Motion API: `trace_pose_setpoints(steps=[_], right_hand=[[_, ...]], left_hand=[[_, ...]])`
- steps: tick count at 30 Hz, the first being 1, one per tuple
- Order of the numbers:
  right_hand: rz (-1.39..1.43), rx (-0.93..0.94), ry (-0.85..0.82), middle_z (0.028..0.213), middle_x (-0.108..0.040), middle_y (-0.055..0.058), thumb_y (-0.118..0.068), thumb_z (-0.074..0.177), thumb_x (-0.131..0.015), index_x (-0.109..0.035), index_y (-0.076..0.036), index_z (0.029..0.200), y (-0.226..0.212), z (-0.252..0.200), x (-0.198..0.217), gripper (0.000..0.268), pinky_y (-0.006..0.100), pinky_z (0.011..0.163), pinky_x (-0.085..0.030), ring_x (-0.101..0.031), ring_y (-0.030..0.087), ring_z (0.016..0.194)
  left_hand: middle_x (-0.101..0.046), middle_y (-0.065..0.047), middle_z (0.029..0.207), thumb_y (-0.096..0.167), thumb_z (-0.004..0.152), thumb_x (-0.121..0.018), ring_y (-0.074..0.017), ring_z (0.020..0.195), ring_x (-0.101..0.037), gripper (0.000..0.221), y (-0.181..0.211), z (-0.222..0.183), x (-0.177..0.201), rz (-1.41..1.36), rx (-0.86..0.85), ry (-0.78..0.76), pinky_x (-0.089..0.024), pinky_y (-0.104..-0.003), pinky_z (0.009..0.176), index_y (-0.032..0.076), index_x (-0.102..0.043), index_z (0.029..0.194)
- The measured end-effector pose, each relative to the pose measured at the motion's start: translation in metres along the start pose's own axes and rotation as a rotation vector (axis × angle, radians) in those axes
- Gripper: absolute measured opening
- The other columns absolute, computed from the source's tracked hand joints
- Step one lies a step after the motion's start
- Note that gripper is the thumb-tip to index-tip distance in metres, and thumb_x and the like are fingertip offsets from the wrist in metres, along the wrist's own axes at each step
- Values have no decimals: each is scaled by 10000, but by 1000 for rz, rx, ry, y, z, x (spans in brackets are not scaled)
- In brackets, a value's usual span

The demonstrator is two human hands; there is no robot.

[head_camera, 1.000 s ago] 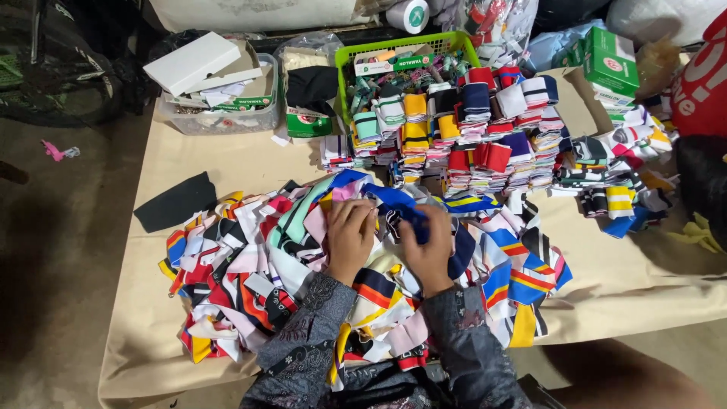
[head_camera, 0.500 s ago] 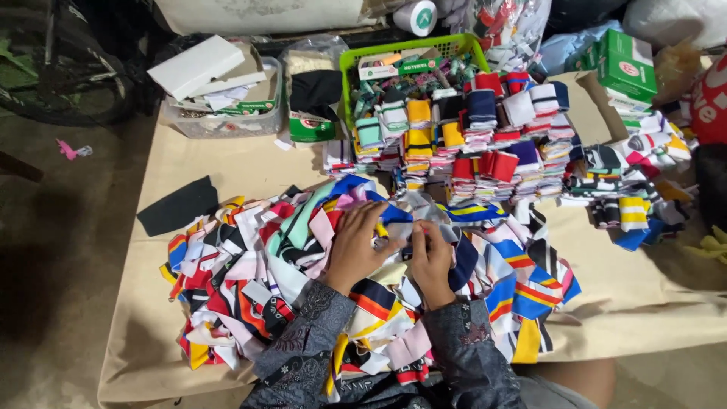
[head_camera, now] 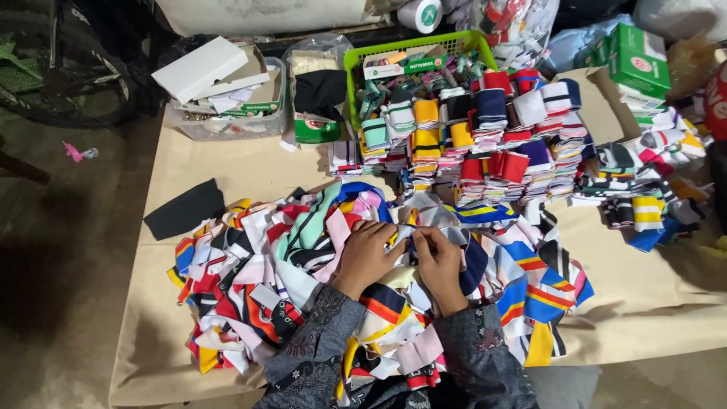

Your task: A person is inspecting individual fabric strips for quality and stacking them into organized piles on a work table.

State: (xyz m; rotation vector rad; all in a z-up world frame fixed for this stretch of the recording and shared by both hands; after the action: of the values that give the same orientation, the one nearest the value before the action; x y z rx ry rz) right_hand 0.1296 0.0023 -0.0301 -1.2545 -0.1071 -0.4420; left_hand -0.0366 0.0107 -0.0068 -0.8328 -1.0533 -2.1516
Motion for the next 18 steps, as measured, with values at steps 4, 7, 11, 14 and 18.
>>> trace_pose_setpoints(steps=[4,7,11,14,18], right_hand=[[-26,-26,-28,533,-665,56,-134,946,-693,-792,-148,905,-4,-2,1,108,301,547,-483,-644,190,522],[-42,-40,-52,547,-673,67,-123,931,-696,-795,-146,891,-9,-5,3,109,312,571,-499,-647,163,552],[-78,-88,-145,586,-703,99,-146,945,-671,-796,-116,934,-17,-3,9,129,354,588,-516,-668,199,574],[-156,-113,-252,633,-739,104,-181,938,-671,-793,-131,1013,-26,1,17,152,374,591,-532,-708,254,600],[-214,-125,-409,652,-760,90,-218,918,-689,-785,-177,1080,-38,4,31,193,378,580,-548,-719,270,588]], left_hand=[[-637,-64,761,454,935,-666,-277,819,-687,314,-3,-3,-2,-12,6,0,-498,-393,851,140,-659,924],[-643,-55,778,447,943,-657,-273,828,-687,308,-4,-4,-4,-30,4,4,-496,-407,859,138,-666,948],[-637,-68,776,414,952,-654,-278,835,-688,287,-1,-3,-1,-35,21,8,-497,-414,864,128,-657,935],[-620,-66,751,402,959,-654,-274,814,-683,284,1,1,3,-48,17,12,-501,-406,854,128,-643,885],[-614,-63,747,379,972,-648,-275,810,-681,274,7,1,11,-84,34,12,-503,-410,837,122,-639,876]])
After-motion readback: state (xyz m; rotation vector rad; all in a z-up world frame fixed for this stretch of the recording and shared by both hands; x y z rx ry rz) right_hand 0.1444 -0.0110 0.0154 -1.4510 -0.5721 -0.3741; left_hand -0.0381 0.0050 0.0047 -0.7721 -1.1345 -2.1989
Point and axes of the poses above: each hand's wrist, its own z-axis towards the middle knuckle, its own x-axis out of the back of the hand, y = z × x, the point moved 2 cm from there along z, towards the middle knuckle
